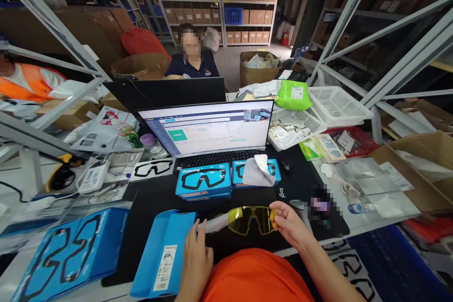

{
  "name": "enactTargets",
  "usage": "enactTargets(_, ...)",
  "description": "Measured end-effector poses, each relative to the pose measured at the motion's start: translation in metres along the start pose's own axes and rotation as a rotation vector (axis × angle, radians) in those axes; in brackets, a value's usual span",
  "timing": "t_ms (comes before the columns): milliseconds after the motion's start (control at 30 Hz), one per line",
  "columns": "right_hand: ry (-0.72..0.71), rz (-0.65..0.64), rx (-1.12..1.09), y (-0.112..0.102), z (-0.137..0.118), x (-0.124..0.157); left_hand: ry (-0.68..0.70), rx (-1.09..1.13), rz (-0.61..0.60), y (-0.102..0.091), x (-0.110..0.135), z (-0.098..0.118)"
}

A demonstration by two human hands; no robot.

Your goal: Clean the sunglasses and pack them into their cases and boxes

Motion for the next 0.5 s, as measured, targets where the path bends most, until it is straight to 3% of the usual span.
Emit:
enactTargets(100,-0.028,-0.043,0.067,0.02,-0.003,-0.008,0.072,0.045,0.024,-0.029,0.009,0.031)
enactTargets(233,0.0,-0.133,0.23,0.043,-0.011,-0.017,0.235,0.131,-0.071,-0.064,0.01,0.078)
enactTargets(333,0.037,-0.23,0.27,0.055,-0.012,-0.021,0.276,0.118,-0.165,-0.07,-0.002,0.097)
enactTargets(433,0.042,-0.311,0.337,0.057,-0.011,-0.024,0.22,0.15,-0.234,-0.065,-0.013,0.101)
enactTargets(500,-0.029,-0.284,0.478,0.052,-0.017,-0.03,0.162,0.186,-0.226,-0.063,-0.017,0.098)
Point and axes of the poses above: each hand's wrist, its own x-axis away from the middle knuckle, its own y-axis out of the palm, z = x × y, the point moved 2 cm from there along -x, towards the middle knuckle, and after that the axes turned 13 degrees about -y, right-handed, at the moved point
